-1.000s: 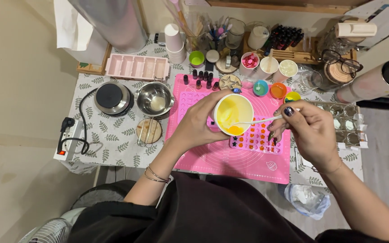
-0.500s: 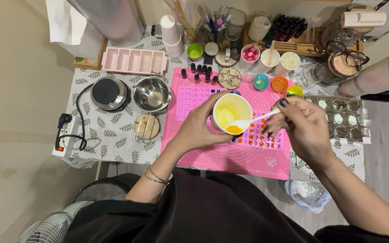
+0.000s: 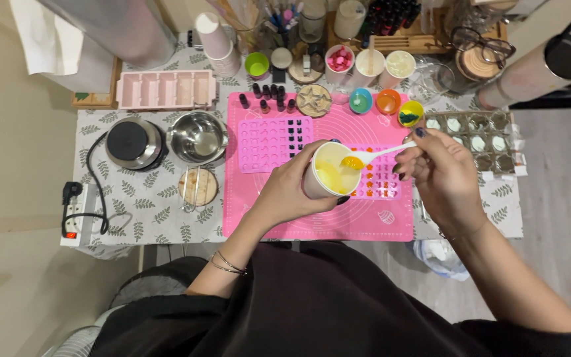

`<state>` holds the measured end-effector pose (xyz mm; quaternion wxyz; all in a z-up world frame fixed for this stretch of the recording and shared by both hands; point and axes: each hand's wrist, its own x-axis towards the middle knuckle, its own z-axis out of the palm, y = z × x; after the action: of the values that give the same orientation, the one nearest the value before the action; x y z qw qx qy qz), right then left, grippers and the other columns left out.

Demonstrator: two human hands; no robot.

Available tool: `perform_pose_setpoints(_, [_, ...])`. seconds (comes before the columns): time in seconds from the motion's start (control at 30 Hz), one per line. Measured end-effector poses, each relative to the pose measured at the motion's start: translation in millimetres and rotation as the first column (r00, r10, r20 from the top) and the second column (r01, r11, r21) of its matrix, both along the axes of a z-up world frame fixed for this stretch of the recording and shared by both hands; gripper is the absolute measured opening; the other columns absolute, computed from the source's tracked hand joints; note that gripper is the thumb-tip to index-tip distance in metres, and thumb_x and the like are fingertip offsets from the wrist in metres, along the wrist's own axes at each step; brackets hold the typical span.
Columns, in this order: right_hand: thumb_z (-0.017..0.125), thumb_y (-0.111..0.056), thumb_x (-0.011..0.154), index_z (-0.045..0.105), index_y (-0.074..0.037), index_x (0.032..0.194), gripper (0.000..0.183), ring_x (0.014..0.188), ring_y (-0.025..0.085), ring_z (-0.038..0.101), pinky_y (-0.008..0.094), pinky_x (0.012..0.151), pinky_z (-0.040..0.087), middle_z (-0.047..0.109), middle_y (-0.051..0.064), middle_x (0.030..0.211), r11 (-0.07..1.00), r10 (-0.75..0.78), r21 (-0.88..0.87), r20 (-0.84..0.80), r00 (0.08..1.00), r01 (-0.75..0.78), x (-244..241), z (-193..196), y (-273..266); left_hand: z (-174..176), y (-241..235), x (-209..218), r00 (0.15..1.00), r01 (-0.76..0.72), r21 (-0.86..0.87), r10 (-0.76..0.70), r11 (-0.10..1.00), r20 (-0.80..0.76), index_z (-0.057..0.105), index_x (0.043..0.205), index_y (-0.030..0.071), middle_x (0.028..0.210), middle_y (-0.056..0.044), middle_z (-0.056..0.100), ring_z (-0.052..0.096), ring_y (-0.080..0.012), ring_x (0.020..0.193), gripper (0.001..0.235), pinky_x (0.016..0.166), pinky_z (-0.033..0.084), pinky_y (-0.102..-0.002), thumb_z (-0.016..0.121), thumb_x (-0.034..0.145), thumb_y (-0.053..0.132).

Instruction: The person stirs melted yellow wax in a paper cup with a stick, adds color from a small bottle, and stirs again. They then pour the colored wax from the cup into the cavities of pink silicone molds on the work mat and set the empty cup aside.

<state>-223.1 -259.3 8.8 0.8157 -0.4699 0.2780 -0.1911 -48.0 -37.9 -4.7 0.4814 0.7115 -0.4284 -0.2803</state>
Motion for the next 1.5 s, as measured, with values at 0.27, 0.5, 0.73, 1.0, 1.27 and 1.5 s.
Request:
perform_pose_setpoints(0.27, [0.052,-0.011,0.113,0.063,0.004,0.11,0.019,0.074,0.018,0.067,0.029,0.073,0.054,0.072,0.015,0.092,0.954,-0.244,-0.169,0.044,0.969,0.248,-50.3,2.9,4.1,-23.5,-30.4,-29.5,0.994,0.11,0.045,-0.109,0.993,-0.02,0.045,0.148,0.017,0.134,-0.012,0.068,0.07,-0.0323,0.12,0.094,0.099,0.057,-0.042,0.087,0.067,0.038])
perform_pose_setpoints(0.5, [0.053,-0.012,0.113,0.061,0.005,0.116,0.019,0.079,0.021,0.069,0.031,0.077,0.058,0.072,0.017,0.097,0.856,-0.501,-0.154,-0.005,0.866,0.494,-111.9,-106.4,5.5,-39.2,-31.0,-28.2,1.0,0.003,0.069,-0.004,0.998,0.014,0.044,0.147,0.012,0.132,-0.017,0.068,0.07,-0.034,0.118,0.09,0.098,0.057,-0.043,0.087,0.07,0.035])
perform_pose_setpoints(0.73, [0.047,-0.014,0.111,0.056,0.011,0.128,0.031,0.091,0.025,0.074,0.036,0.088,0.062,0.071,0.021,0.106,0.705,-0.7,-0.223,-0.063,0.711,0.674,-111.4,-227.9,69.1,-37.6,-3.2,-8.4,0.992,0.103,0.119,-0.111,0.988,0.062,0.045,0.146,0.013,0.13,-0.017,0.069,0.07,-0.0341,0.119,0.089,0.097,0.057,-0.044,0.086,0.069,0.029])
perform_pose_setpoints(1.0, [0.045,-0.009,0.11,0.056,0.013,0.133,0.034,0.095,0.023,0.074,0.034,0.087,0.062,0.072,0.022,0.112,0.585,-0.758,-0.511,-0.07,0.648,0.629,-94.5,-264.1,99.5,-37.0,17.5,-8.5,0.987,0.131,0.138,-0.142,0.982,0.07,0.044,0.145,0.013,0.13,-0.017,0.068,0.068,-0.0337,0.121,0.088,0.097,0.056,-0.044,0.086,0.069,0.029])
perform_pose_setpoints(1.27, [0.051,-0.006,0.109,0.063,0.005,0.131,0.028,0.099,0.023,0.076,0.033,0.088,0.059,0.075,0.019,0.111,0.454,-0.752,-0.818,-0.139,0.644,0.353,-82.6,-254.0,115.3,-37.3,28.3,-10.5,0.987,0.143,0.129,-0.152,0.981,0.059,0.045,0.145,0.014,0.13,-0.016,0.068,0.069,-0.0332,0.121,0.089,0.097,0.057,-0.044,0.086,0.068,0.028])
perform_pose_setpoints(1.5, [0.056,-0.003,0.104,0.067,0.001,0.128,0.026,0.099,0.03,0.076,0.037,0.083,0.059,0.075,0.021,0.108,0.308,-0.804,-0.937,-0.163,0.572,0.165,-76.9,-252.3,122.8,-37.5,28.5,-3.2,0.986,0.142,0.122,-0.151,0.982,0.068,0.045,0.144,0.015,0.13,-0.015,0.069,0.07,-0.0321,0.12,0.087,0.095,0.058,-0.043,0.087,0.07,0.029])
